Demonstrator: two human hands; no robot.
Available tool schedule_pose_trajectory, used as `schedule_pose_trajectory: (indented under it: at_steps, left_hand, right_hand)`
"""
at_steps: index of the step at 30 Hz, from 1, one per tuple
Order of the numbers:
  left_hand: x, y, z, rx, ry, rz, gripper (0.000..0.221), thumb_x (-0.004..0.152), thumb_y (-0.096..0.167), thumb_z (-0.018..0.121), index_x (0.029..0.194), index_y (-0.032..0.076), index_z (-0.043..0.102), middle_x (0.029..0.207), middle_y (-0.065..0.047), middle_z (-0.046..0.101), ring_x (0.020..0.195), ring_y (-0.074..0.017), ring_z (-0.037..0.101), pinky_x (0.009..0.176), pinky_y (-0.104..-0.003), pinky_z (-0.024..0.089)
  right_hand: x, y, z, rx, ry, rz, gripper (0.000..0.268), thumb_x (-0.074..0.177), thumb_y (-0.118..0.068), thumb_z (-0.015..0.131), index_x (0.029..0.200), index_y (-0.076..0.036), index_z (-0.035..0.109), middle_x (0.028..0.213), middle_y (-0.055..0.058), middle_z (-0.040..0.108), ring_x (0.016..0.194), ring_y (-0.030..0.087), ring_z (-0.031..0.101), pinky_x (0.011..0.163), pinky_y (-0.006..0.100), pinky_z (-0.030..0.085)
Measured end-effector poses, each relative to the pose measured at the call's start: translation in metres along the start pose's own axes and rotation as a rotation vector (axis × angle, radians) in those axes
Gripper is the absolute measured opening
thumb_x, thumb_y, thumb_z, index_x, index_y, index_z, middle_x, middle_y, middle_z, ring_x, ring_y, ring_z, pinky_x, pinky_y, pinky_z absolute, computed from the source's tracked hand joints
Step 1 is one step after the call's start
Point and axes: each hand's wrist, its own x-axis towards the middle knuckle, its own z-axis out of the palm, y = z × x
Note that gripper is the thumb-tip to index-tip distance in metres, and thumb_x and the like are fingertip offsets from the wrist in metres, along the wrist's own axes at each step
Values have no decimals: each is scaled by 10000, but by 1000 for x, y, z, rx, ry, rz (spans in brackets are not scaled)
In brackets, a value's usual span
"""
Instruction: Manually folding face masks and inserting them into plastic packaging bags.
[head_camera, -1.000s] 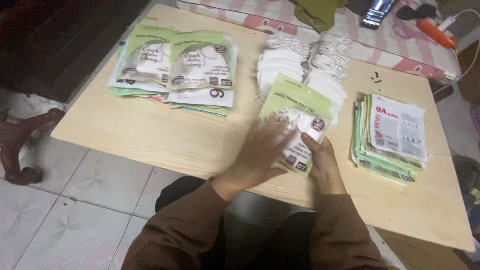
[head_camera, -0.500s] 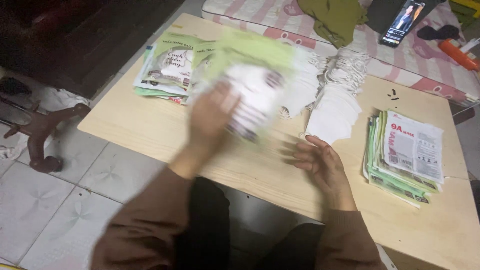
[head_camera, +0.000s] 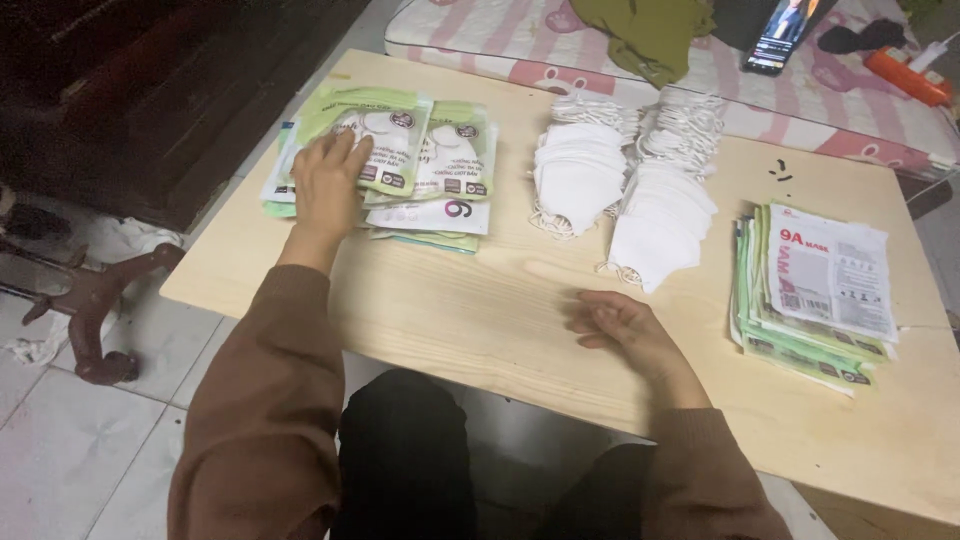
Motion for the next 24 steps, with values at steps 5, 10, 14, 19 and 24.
schedule_pose_trajectory:
  at_steps: [5, 10, 14, 19, 24]
  left_hand:
    - [5, 24, -40, -72, -330, -67, 1116, 617, -45, 856, 1590, 203, 372, 1576, -207, 420, 1497, -420, 265, 1168, -648, 134]
    - [-22, 94, -79, -72, -294, 24, 812, 901, -71, 663, 1609, 167, 347, 1607, -284, 347, 1521, -477, 227, 1189, -685, 77]
    - [-34, 180, -83, -339, -188, 210, 582, 945, -37, 590, 1481, 175, 508, 1506, -243, 482, 1424, -468, 401, 1120, -674, 263]
    - [-45, 274, -66, -636, -391, 287, 668, 906, 28, 630, 1526, 191, 441, 1471, -196, 499, 1462, -411, 378, 1177, -589, 262]
    - [-71, 319, -4, -1086, -620, 72, 586, 971, 252, 604, 1527, 149, 452, 1447, -184, 548, 1425, -386, 443, 1179, -528, 306]
  right_hand:
    - [3, 4, -8, -107, 22, 41, 458, 934, -204, 661, 1353, -21, 633, 1195, 299, 715, 1101, 423, 696, 872, 515, 605]
    - [-3, -8, -4, -153, 80, 51, 385, 948, -96, 656, 1324, -14, 645, 1210, 276, 716, 1118, 422, 698, 893, 524, 604]
    - [-12, -34, -1, -385, 120, 40, 373, 942, -141, 712, 1303, -57, 675, 1195, 215, 734, 1116, 357, 703, 910, 481, 602]
    - [-2, -7, -32, -617, 229, -32, 318, 936, -168, 741, 1251, -132, 723, 1138, 158, 751, 1095, 352, 709, 895, 499, 594]
    - [-4, -15, -43, -752, 428, -54, 287, 934, -148, 733, 1221, -134, 741, 1133, 174, 736, 1062, 363, 709, 889, 483, 587]
